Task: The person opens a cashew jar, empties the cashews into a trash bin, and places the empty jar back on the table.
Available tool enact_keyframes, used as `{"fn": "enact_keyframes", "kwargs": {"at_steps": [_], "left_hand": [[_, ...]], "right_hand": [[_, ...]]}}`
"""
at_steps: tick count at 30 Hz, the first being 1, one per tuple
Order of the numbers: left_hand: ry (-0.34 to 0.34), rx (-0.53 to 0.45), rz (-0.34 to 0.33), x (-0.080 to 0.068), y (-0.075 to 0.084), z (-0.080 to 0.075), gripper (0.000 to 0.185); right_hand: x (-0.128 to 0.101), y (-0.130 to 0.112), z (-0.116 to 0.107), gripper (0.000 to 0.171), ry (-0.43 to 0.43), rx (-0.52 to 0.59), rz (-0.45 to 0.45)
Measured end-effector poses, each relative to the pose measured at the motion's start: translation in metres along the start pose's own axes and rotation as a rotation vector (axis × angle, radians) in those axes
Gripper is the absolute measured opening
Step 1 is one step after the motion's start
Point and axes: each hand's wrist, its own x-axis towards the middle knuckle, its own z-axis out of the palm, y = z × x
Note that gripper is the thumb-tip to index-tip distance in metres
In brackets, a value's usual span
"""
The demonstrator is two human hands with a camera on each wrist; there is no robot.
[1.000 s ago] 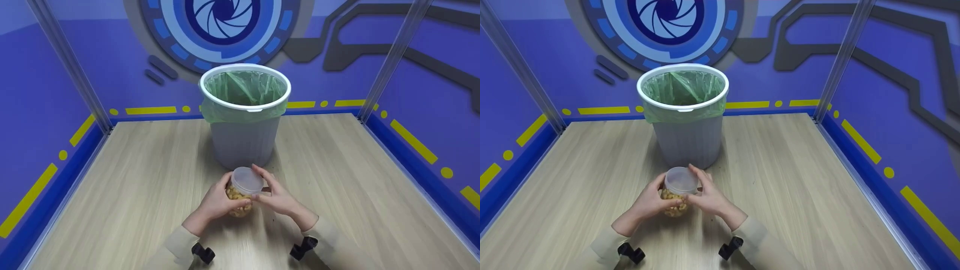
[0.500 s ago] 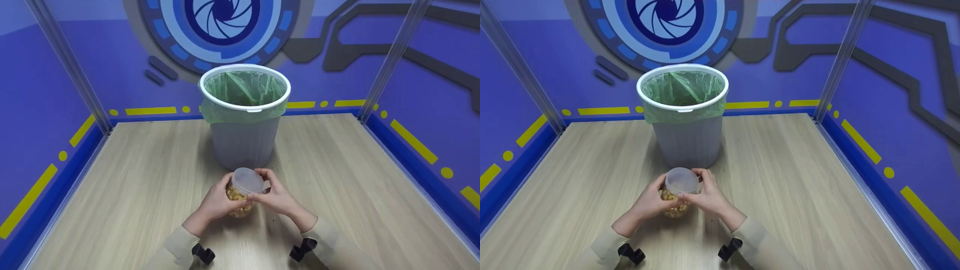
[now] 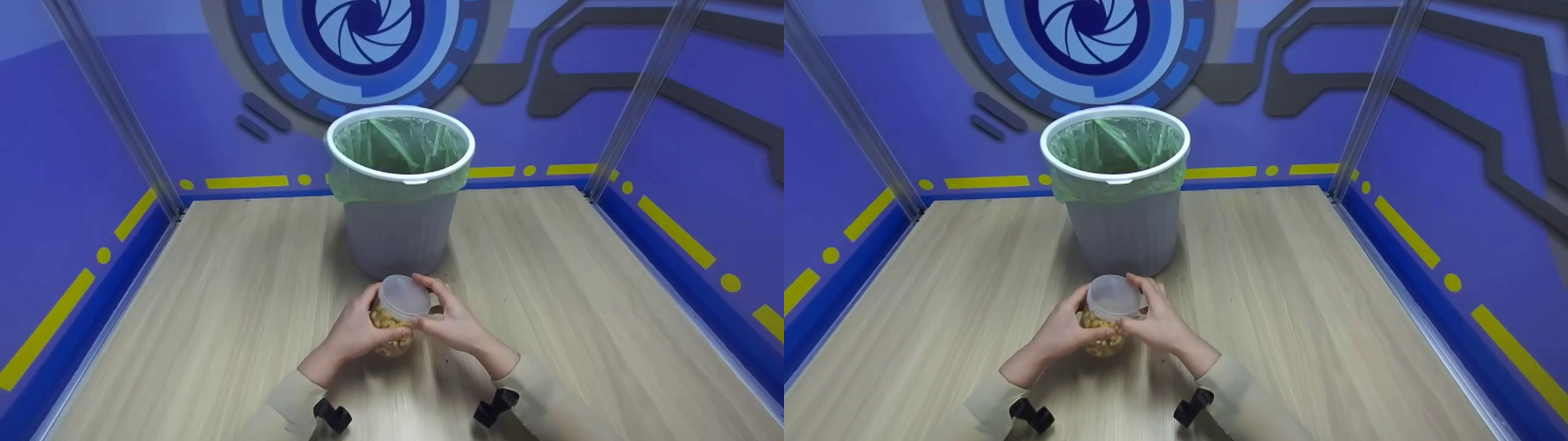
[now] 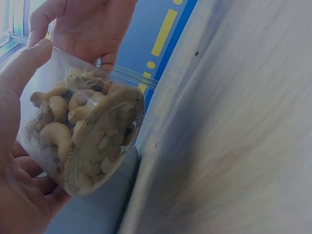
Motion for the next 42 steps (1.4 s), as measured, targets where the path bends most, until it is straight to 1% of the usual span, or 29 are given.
{"fn": "enact_keyframes", "kwargs": {"at_steps": [7,11,13,15,18,21,31,42], "left_hand": [[0.0,0.005,-0.009,-0.0003,0.0008,-0.0002,0.087],[0.006,0.009,-0.002,-0.0007,0.0005,-0.0006,0.087],[0.01,0.011,0.002,-0.0009,0.0005,-0.0006,0.087],[0.014,0.015,0.006,-0.0008,0.0004,-0.0004,0.088],[0.016,0.021,0.009,-0.0004,0.0006,0.0,0.088],[0.012,0.016,0.01,-0.0001,0.0006,0.0001,0.088],[-0.005,-0.011,0.003,-0.0003,-0.0002,-0.0013,0.087],[-0.004,-0.021,0.02,-0.0001,0.0008,-0.0006,0.086]], "right_hand": [[-0.0014,0.0007,0.0001,0.075,-0.026,0.005,-0.025],[-0.0023,0.0,-0.0001,0.083,-0.046,0.016,0.005],[-0.0021,-0.0001,0.0004,0.087,-0.031,0.021,0.029],[-0.0015,-0.0001,0.0013,0.086,0.001,0.034,0.054],[-0.0005,0.0001,0.003,0.08,0.055,0.029,0.07],[-0.0003,-0.0005,0.0036,0.076,0.071,0.024,0.077],[-0.0001,-0.0001,0.0021,0.072,0.017,0.008,0.014],[-0.0021,0.0021,0.0005,0.07,0.009,-0.014,-0.059]]}}
